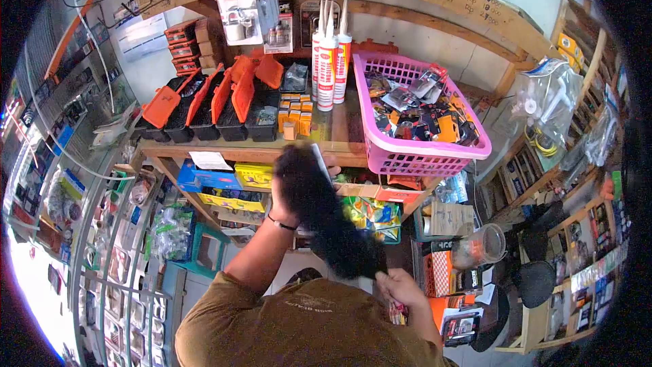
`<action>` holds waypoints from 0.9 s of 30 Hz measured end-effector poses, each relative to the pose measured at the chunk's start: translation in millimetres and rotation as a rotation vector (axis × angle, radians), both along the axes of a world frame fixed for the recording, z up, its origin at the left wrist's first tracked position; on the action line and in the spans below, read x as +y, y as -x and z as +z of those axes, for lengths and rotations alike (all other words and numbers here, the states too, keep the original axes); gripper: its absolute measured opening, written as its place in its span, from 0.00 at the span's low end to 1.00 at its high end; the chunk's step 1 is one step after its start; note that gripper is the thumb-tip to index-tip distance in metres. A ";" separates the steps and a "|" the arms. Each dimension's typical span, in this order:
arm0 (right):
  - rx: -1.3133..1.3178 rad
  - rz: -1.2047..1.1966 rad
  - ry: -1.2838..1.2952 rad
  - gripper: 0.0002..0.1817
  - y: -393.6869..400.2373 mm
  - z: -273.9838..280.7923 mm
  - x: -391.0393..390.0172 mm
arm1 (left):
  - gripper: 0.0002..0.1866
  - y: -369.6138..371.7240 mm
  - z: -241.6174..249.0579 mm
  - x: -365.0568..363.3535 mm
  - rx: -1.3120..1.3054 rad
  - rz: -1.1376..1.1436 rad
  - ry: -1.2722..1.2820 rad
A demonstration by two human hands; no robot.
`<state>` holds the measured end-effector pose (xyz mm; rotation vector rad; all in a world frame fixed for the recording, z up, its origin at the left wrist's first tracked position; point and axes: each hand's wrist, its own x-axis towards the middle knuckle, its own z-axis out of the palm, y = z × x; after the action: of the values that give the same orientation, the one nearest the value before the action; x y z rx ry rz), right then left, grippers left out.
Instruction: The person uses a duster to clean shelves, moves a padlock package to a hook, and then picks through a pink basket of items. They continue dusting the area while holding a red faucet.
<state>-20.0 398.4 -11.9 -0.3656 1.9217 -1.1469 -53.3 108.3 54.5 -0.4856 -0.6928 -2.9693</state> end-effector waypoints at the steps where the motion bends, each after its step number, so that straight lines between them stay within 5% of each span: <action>1: -0.104 -0.188 0.094 0.22 0.2 2.9 -0.1 | 0.32 1.3 9.3 1.8 -0.180 0.055 -0.166; 3: -0.034 -0.174 0.052 0.22 -1.5 -4.4 0.1 | 0.32 4.6 5.7 3.1 -0.221 0.061 -0.129; 5: -0.007 0.201 -0.015 0.22 -3.8 1.1 -0.6 | 0.32 4.3 -8.3 -0.2 -0.017 0.024 0.038; 7: -0.208 0.066 0.167 0.22 -2.2 -2.0 -0.1 | 0.32 2.7 -7.3 0.9 0.118 0.027 0.045; 9: -0.156 -0.235 0.172 0.23 1.6 -10.3 -2.8 | 0.32 1.5 6.0 2.3 -0.140 0.002 -0.187; 10: -0.049 -0.067 -0.097 0.23 1.2 -7.8 -0.3 | 0.32 4.8 1.2 2.9 -0.158 0.042 -0.141; 13: 0.037 0.164 0.023 0.23 -5.2 1.3 -3.5 | 0.33 7.5 -20.3 -2.4 -0.168 0.123 0.104; 15: -0.044 -0.016 0.036 0.23 -1.4 -0.3 -4.5 | 0.34 2.0 -9.6 -2.1 0.084 -0.022 -0.064; 17: -0.058 -0.173 0.088 0.22 1.2 -9.0 -6.3 | 0.35 5.1 1.9 4.2 -0.183 0.046 -0.198; 19: -0.101 -0.070 0.079 0.21 -3.7 -0.2 -8.0 | 0.35 5.3 -5.3 2.9 -0.045 -0.016 -0.111; 21: -0.149 0.015 0.158 0.22 -1.6 7.1 -11.3 | 0.35 5.7 -12.6 4.5 -0.120 0.185 0.119; 22: -0.144 -0.107 0.213 0.23 4.8 -13.9 -8.2 | 0.34 4.0 -12.6 -3.0 -0.015 -0.006 -0.074; 23: -0.140 -0.103 0.212 0.23 4.6 -5.8 -14.1 | 0.32 3.8 -1.2 -3.4 -0.235 0.008 -0.288; 25: -0.117 -0.028 0.071 0.23 -3.1 14.6 -29.0 | 0.31 7.1 -5.9 -7.0 -0.211 0.044 -0.269; 27: 0.048 0.216 -0.037 0.23 1.9 1.5 -32.9 | 0.31 2.2 -15.7 -17.6 -0.064 0.149 0.122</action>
<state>-22.0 365.5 -10.4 -0.5700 1.8898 -0.9669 -55.5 90.7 38.8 -0.3300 -0.8796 -2.8258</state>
